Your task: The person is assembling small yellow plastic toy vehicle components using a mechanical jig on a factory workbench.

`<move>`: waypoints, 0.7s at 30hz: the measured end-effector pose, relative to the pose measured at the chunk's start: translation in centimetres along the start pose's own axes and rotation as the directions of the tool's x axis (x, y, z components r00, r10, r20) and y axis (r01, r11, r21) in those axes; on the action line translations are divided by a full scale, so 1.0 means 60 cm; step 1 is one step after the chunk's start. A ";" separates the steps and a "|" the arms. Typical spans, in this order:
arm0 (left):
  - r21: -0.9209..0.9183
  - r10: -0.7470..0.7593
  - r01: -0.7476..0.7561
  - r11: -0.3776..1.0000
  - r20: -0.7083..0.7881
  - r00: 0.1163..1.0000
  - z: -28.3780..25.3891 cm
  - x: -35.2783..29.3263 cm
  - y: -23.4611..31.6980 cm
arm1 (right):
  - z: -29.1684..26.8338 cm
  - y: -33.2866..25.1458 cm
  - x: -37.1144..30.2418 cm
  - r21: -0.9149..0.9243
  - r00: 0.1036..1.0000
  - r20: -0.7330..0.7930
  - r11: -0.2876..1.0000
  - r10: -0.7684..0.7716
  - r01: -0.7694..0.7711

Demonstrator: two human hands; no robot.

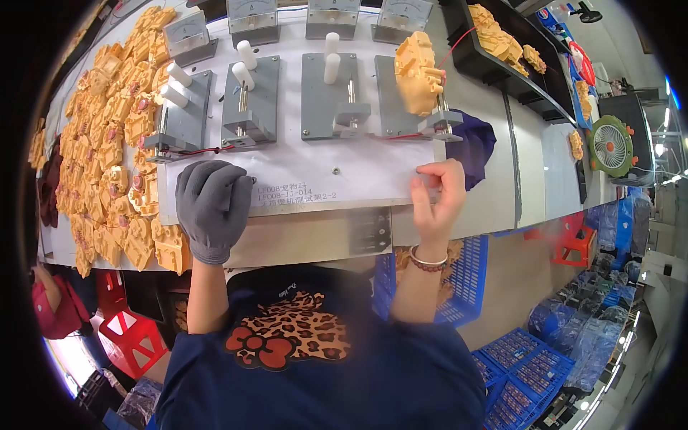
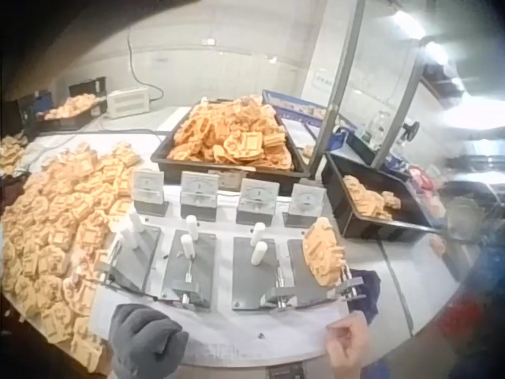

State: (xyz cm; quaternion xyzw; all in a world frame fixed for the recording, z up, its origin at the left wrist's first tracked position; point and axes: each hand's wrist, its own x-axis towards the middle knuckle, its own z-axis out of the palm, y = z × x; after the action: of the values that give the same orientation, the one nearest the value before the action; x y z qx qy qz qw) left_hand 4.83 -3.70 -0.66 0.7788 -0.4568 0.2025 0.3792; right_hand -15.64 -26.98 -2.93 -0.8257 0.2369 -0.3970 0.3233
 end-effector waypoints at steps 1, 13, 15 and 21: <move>0.003 0.003 -0.003 1.000 -0.002 1.000 -0.001 0.000 0.000 | -0.002 0.001 0.001 0.021 1.000 0.009 1.000 -0.012 0.012; -0.199 0.345 -0.334 0.921 0.025 0.938 0.031 0.168 0.147 | 0.018 -0.049 0.057 0.383 0.983 -0.141 0.922 0.114 -0.052; -0.096 0.261 -0.246 0.965 0.203 0.944 0.072 0.205 0.169 | 0.023 -0.045 0.060 0.410 0.983 -0.128 0.910 0.130 -0.067; 0.089 0.307 -0.478 0.874 0.663 0.683 0.161 0.266 0.210 | 0.020 -0.014 0.048 0.477 0.981 -0.190 0.869 -0.043 0.130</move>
State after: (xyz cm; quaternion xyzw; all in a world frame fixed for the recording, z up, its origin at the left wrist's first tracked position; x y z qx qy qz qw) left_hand 1.65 -23.84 8.91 0.7251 -0.6840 0.0640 0.0479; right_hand -12.90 -27.86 -1.43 -0.6897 0.1190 -0.5282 0.4809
